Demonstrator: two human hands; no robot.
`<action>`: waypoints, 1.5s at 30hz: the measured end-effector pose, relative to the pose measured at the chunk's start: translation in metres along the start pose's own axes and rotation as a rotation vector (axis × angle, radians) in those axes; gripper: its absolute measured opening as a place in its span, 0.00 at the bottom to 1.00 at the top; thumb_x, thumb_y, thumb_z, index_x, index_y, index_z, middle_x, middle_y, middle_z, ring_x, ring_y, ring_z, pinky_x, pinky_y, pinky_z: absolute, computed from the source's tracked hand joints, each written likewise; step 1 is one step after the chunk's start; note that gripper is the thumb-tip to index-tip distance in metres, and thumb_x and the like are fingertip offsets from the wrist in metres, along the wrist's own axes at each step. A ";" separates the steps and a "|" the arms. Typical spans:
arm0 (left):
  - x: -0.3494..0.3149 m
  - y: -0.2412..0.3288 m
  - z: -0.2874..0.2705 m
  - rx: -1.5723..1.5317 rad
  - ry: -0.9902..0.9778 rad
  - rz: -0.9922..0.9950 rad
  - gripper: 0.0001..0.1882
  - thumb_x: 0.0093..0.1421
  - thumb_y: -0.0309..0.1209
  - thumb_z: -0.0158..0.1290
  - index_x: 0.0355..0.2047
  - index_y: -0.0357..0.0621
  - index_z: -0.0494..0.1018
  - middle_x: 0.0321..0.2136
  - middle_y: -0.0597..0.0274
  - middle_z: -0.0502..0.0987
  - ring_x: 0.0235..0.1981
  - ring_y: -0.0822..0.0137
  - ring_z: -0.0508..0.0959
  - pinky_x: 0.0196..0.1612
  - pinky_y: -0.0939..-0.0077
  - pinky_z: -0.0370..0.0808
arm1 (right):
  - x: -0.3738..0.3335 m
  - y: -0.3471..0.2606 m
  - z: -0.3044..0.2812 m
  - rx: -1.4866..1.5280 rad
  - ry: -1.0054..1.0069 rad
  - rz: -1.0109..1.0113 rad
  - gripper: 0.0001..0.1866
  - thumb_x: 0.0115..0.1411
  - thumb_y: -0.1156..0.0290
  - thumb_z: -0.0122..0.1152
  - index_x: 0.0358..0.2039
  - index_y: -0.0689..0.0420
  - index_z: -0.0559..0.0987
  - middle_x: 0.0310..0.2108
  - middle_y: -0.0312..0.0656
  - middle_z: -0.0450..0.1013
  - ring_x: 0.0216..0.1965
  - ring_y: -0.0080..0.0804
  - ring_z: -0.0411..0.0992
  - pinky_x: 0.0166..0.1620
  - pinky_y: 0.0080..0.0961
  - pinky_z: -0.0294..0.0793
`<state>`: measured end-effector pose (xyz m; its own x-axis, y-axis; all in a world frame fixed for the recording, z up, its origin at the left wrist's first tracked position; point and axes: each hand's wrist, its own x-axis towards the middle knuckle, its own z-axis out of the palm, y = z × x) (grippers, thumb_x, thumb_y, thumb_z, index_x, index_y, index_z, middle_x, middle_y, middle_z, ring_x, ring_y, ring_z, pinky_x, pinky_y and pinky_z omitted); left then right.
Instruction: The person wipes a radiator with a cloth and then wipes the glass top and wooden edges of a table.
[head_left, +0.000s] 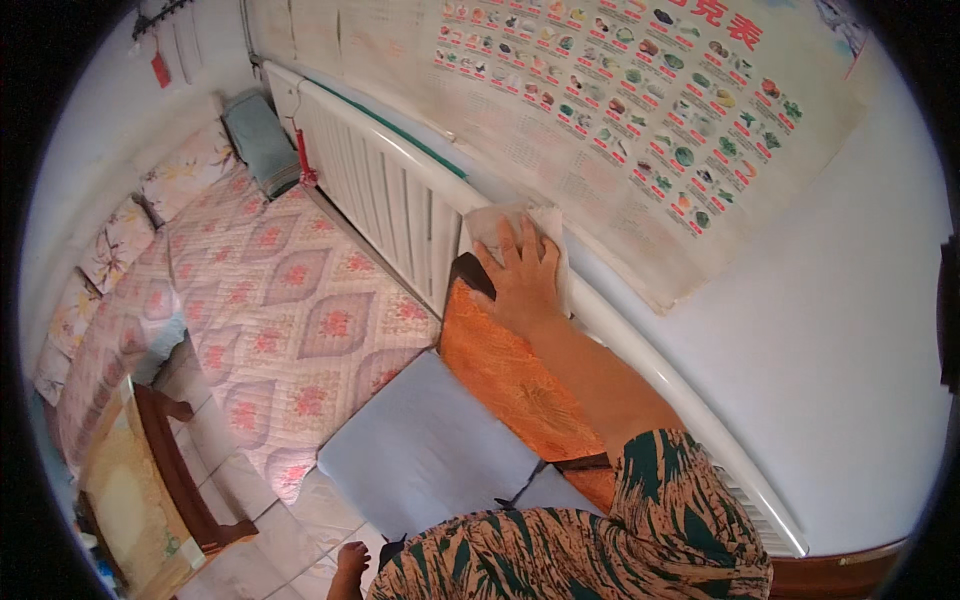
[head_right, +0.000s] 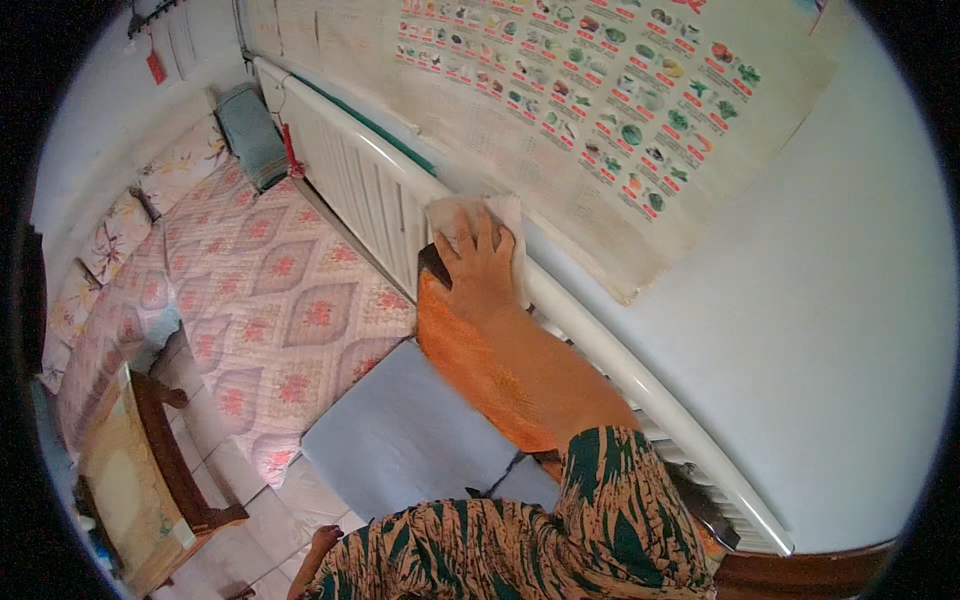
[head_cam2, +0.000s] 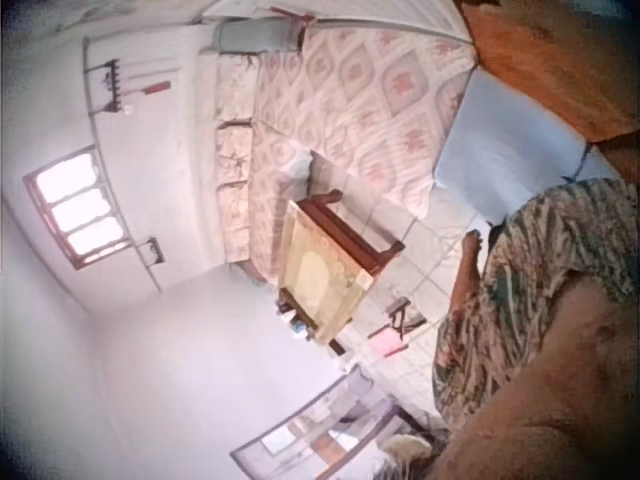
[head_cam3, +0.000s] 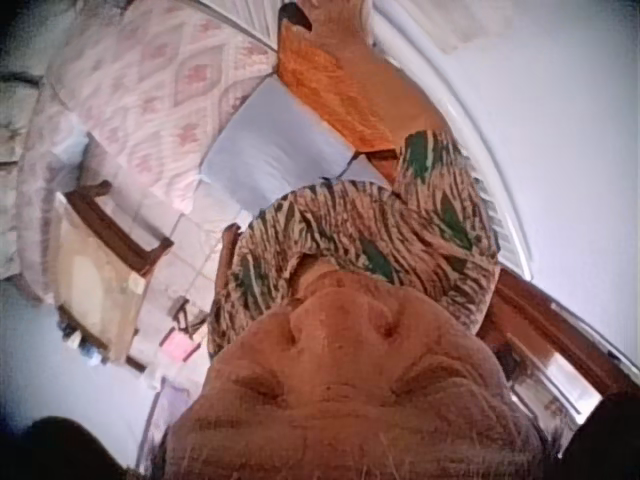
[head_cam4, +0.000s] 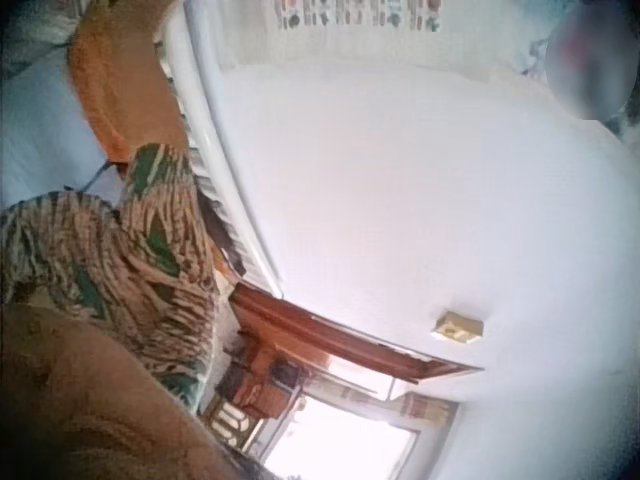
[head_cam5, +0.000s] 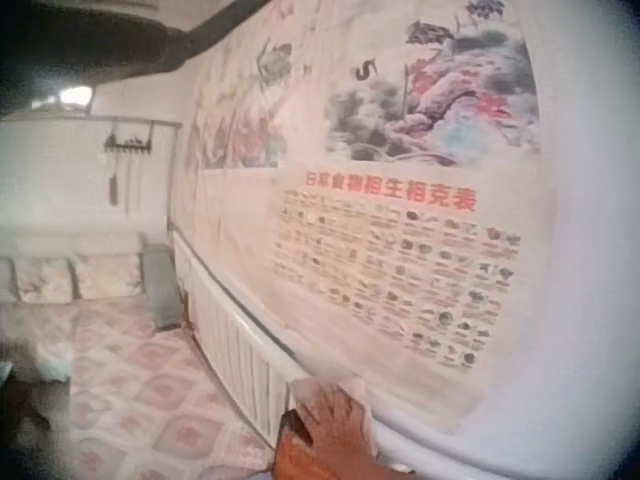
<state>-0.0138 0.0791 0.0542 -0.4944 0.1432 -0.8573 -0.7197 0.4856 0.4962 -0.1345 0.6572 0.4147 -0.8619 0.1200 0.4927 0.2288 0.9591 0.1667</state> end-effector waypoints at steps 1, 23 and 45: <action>-0.001 -0.002 0.003 0.019 -0.004 0.005 0.11 0.56 0.31 0.52 0.39 0.41 0.71 0.24 0.62 0.73 0.22 0.66 0.75 0.18 0.70 0.69 | 0.003 0.002 -0.003 -0.033 -0.028 -0.025 0.25 0.56 0.56 0.57 0.55 0.43 0.73 0.64 0.45 0.54 0.64 0.51 0.49 0.56 0.54 0.54; 0.095 0.017 0.002 0.345 -0.035 0.342 0.21 0.56 0.30 0.52 0.50 0.39 0.69 0.32 0.59 0.75 0.28 0.63 0.75 0.25 0.64 0.71 | -0.180 0.085 -0.128 -0.056 -0.247 -0.062 0.31 0.47 0.71 0.63 0.55 0.38 0.73 0.63 0.54 0.54 0.58 0.52 0.60 0.47 0.45 0.60; 0.021 0.012 0.061 -0.074 0.077 0.026 0.17 0.54 0.33 0.56 0.42 0.36 0.74 0.31 0.55 0.79 0.28 0.63 0.80 0.25 0.71 0.76 | -0.030 0.075 -0.015 -0.237 -0.208 -0.036 0.23 0.54 0.65 0.56 0.53 0.33 0.75 0.61 0.50 0.57 0.52 0.48 0.64 0.46 0.47 0.64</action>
<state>-0.0028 0.1405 0.0335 -0.5476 0.0867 -0.8322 -0.7388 0.4168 0.5295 -0.0849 0.7219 0.4250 -0.9397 0.1606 0.3020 0.2749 0.8800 0.3874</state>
